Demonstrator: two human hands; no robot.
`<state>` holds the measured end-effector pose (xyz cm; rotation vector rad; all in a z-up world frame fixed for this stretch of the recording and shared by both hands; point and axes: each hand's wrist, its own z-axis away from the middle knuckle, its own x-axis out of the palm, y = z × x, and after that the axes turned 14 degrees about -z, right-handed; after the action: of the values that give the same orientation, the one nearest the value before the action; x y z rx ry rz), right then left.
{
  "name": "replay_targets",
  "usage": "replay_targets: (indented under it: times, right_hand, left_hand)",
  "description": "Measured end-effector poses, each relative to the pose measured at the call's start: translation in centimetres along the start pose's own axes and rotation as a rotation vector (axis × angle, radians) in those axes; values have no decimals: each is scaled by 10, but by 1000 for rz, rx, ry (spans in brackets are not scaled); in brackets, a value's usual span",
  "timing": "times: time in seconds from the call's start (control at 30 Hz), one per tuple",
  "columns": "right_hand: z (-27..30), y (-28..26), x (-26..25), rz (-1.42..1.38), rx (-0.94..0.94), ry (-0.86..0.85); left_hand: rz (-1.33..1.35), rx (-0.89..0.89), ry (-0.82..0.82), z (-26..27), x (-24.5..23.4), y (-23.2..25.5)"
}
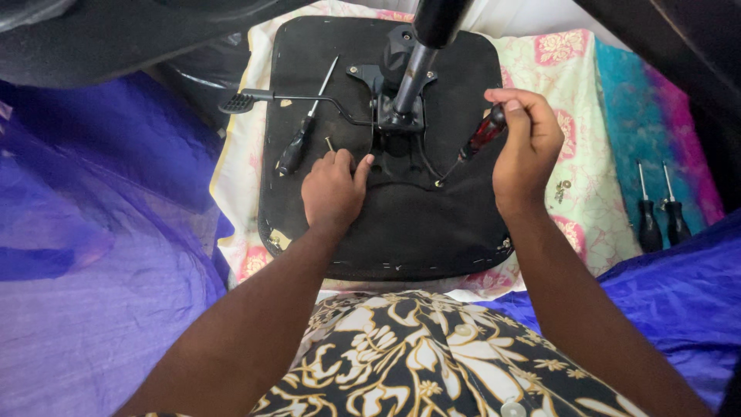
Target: The person kneels on the floor beside an upside-down office chair and uses a screwdriver to drive screws into the metal seat plate mounting the chair base. They pick up screws one at a time from the seat, position them in the mounting holes, and tighten them by hand and with the screwdriver.
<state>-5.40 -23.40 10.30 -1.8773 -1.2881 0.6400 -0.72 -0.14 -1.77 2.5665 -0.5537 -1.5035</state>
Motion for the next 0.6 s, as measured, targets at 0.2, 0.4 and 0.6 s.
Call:
replay_targets:
  times: [0.2, 0.4, 0.6]
  right_hand:
    - [4, -9, 6, 302, -106, 47]
    - [6, -25, 10, 287, -134, -9]
    - [4, -18, 10, 156, -170, -47]
  left_hand:
    - [27, -9, 41, 1, 0, 1]
    - [38, -23, -23, 0, 0, 0]
    - [116, -27, 35, 7, -1, -1]
